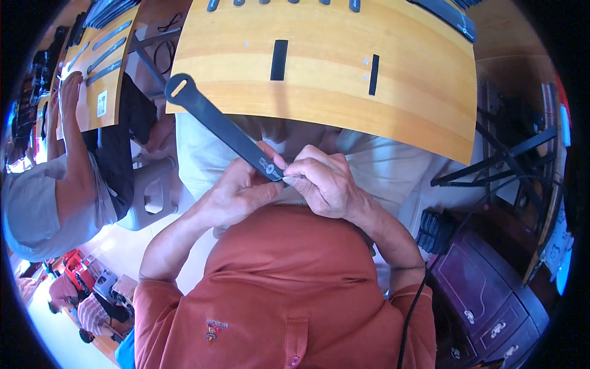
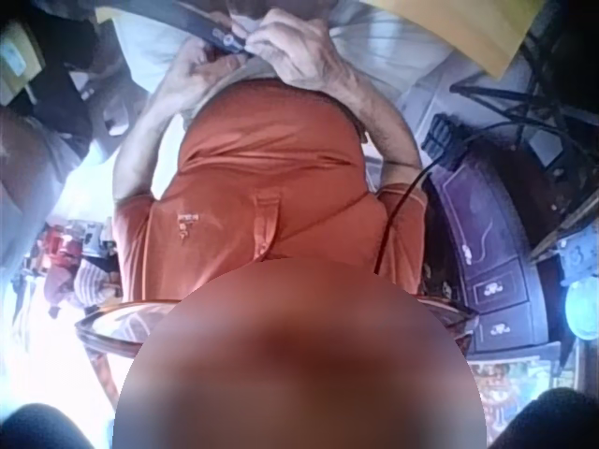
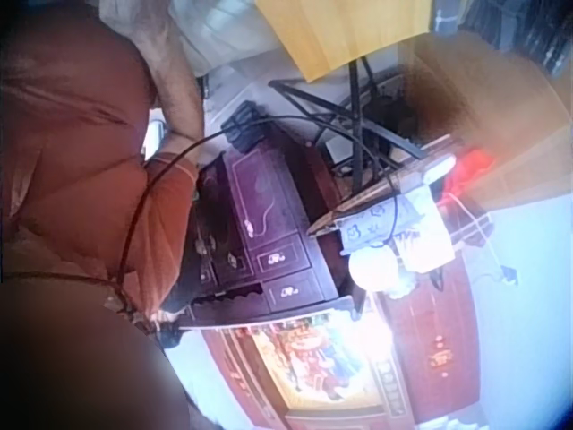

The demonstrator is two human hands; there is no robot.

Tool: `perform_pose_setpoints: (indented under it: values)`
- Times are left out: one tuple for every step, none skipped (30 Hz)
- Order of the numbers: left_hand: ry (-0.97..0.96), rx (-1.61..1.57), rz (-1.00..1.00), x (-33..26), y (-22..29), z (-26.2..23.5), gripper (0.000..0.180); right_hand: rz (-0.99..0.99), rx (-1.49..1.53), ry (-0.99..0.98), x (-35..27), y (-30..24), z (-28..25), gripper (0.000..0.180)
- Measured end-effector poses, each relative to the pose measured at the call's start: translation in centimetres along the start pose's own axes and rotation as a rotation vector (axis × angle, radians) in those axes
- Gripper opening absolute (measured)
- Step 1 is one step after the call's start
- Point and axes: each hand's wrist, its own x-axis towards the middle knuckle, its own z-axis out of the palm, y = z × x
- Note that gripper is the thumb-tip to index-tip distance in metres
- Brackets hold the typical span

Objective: Applying small components and labels to watch straps at a production workbench.

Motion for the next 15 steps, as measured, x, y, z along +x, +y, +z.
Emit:
perform_pose_setpoints:
  values:
    - [0.007,0.004,0.03,0.0,0.1,0.1,0.033,-0.021,-0.014,0.014,0.0,0.0,0.0,0.01]
    - [0.012,0.009,0.062,0.0,0.2,0.2,0.033,-0.042,-0.029,0.029,0.0,0.0,0.0,0.009]
    - [0.011,0.01,0.065,-0.1,0.2,0.2,0.033,-0.045,-0.031,0.029,0.1,-0.2,-0.1,0.009]
    - [0.007,0.043,0.078,-0.2,0.2,0.1,0.032,-0.055,-0.065,0.053,0.3,-0.4,-0.2,0.009]
    - [0.002,0.077,0.093,-0.4,0.3,0.1,0.031,-0.067,-0.101,0.078,0.6,-0.7,-0.4,0.009]
    - [-0.004,0.082,0.106,-0.6,0.3,0.3,0.031,-0.075,-0.114,0.08,1.0,-0.8,-0.6,0.009]
    - [-0.047,0.191,0.118,-0.7,0.3,0.5,0.03,-0.082,-0.117,0.189,1.7,-0.7,-0.9,0.01]
    - [-0.088,0.301,0.131,-0.8,0.1,0.6,0.029,-0.093,-0.119,0.299,2.3,-0.6,-1.4,0.011]
    - [-0.09,0.314,0.159,-0.8,-0.4,0.7,0.029,-0.046,-0.163,0.299,2.9,-0.8,-2.6,0.01]
    - [-0.071,0.181,0.074,-1.3,-1.3,0.9,0.028,-0.106,-0.129,0.225,2.9,-0.6,-2.6,0.012]
    - [-0.051,0.049,-0.011,-1.6,-1.7,0.7,0.028,-0.165,-0.097,0.149,2.8,-0.4,-2.6,0.014]
    - [-0.07,0.047,0.014,-1.7,-1.4,0.1,0.028,-0.1,-0.06,0.045,2.7,-1.9,-2.6,0.022]
    - [-0.072,0.057,0.033,-1.6,-1.1,0.1,0.028,-0.098,-0.086,-0.012,2.1,-2.3,-2.2,0.031]
    - [-0.064,0.027,0.074,-1.4,-0.9,0.1,0.027,-0.092,-0.079,-0.047,1.6,-2.6,-1.8,0.031]
    - [-0.056,-0.008,0.114,-1.4,-0.9,0.3,0.026,-0.084,-0.071,-0.087,1.1,-2.8,-1.6,0.032]
